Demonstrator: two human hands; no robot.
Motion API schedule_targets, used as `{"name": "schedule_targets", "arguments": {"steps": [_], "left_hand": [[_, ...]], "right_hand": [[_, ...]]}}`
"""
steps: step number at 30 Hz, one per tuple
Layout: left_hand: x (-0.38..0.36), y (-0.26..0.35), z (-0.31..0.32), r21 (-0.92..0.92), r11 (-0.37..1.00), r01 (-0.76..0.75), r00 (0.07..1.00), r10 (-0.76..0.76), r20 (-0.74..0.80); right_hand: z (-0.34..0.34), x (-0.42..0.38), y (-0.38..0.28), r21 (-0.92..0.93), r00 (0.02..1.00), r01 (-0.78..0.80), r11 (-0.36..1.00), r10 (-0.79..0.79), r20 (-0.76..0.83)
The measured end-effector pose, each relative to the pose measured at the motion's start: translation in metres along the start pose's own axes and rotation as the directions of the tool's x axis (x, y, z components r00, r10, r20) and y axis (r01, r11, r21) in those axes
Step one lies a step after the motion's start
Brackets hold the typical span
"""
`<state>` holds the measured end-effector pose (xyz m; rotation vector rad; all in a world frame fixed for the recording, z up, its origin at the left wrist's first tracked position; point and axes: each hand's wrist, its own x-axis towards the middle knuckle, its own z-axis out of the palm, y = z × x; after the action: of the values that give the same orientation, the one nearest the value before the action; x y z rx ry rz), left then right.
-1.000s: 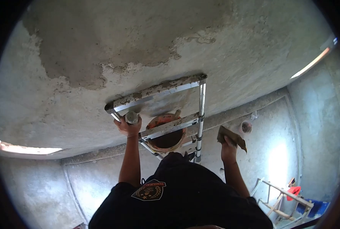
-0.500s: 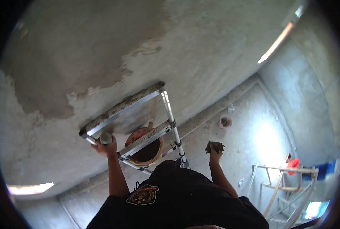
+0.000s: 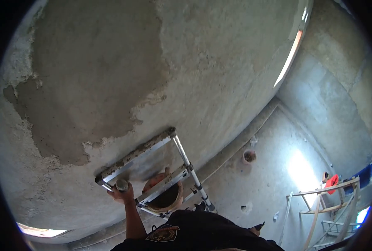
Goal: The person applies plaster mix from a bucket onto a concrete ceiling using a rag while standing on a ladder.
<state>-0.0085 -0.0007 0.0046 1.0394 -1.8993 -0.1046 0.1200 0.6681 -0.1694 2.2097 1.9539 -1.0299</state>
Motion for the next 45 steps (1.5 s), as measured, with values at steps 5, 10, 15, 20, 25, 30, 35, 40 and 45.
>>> {"name": "schedule_targets", "arguments": {"steps": [5,10,15,20,25,30,35,40,45], "left_hand": [[0.0,0.004,-0.009,-0.001,1.0,0.018,0.999,-0.018,0.035],[0.001,0.0,-0.004,-0.062,0.997,-0.048,0.999,0.048,0.008],[0.0,-0.006,-0.001,-0.071,0.997,-0.037,0.999,0.039,0.027],[-0.002,-0.005,-0.001,-0.065,0.998,0.012,0.999,-0.01,0.037],[0.0,0.0,-0.003,-0.039,0.999,-0.019,1.0,0.019,0.004],[-0.001,-0.006,-0.003,-0.07,0.998,0.005,1.0,-0.004,0.016],[-0.003,-0.01,0.001,-0.094,0.995,-0.026,1.0,0.026,-0.004],[0.0,-0.001,-0.005,-0.098,0.995,-0.037,0.999,0.037,0.0],[0.0,-0.005,-0.003,-0.115,0.993,-0.018,1.0,0.019,0.009]], "right_hand": [[0.05,-0.003,0.004,0.334,0.946,-0.189,0.923,0.08,0.313],[0.064,-0.039,-0.055,0.489,0.903,-0.214,0.845,-0.02,0.429],[0.064,-0.04,-0.074,0.541,0.839,-0.288,0.79,-0.064,0.54],[0.069,-0.039,-0.081,0.471,0.667,-0.225,0.853,-0.218,0.713],[0.111,-0.062,-0.115,0.44,0.596,-0.154,0.885,-0.272,0.756],[0.119,-0.112,-0.163,0.452,0.525,-0.074,0.889,-0.351,0.776],[0.102,-0.165,-0.207,0.482,0.505,0.0,0.876,-0.416,0.756],[0.118,-0.157,-0.205,0.476,0.456,-0.142,0.868,-0.369,0.81],[0.114,-0.179,-0.192,0.495,0.455,-0.119,0.861,-0.396,0.798]]}}
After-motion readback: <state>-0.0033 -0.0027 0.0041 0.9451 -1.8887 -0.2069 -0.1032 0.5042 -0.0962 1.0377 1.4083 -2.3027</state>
